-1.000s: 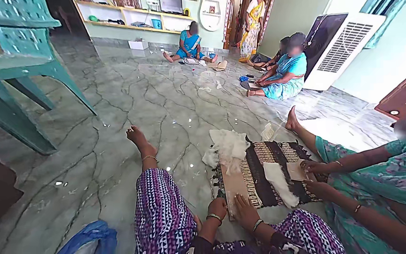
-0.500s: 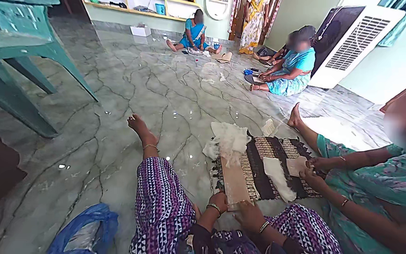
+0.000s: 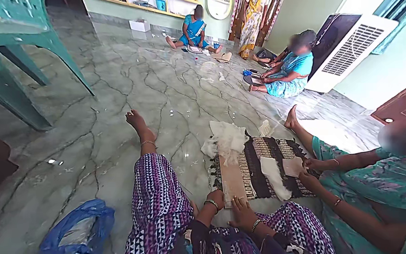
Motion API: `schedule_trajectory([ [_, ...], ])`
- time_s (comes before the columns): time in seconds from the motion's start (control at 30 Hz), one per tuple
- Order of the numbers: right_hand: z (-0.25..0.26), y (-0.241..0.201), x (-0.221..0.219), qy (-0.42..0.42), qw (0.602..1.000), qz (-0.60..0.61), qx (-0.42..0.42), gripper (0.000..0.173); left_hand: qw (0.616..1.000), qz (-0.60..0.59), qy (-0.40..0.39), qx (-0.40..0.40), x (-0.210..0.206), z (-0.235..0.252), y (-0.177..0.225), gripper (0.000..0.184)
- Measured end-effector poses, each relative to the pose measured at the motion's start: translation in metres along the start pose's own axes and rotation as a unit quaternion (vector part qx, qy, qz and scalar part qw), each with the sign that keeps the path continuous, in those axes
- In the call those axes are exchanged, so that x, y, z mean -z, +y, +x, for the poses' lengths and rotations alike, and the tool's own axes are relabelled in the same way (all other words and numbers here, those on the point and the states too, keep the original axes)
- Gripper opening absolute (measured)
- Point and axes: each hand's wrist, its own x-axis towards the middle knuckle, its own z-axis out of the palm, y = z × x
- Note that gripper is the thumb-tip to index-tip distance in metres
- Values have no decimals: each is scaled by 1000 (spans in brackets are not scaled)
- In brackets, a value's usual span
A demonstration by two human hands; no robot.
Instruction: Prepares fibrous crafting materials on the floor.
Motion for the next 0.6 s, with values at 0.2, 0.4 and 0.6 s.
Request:
schedule_trajectory([
  [0.2,-13,-6,41,57,997,4,-54,53,1000,23,16,-14,1,-4,3,32],
  [0.4,-4,-3,56,82,994,-53,-48,22,999,15,36,-22,7,-11,3,31],
  [0.6,-4,-6,63,70,997,-28,-19,25,999,2,33,-41,6,-15,10,33],
])
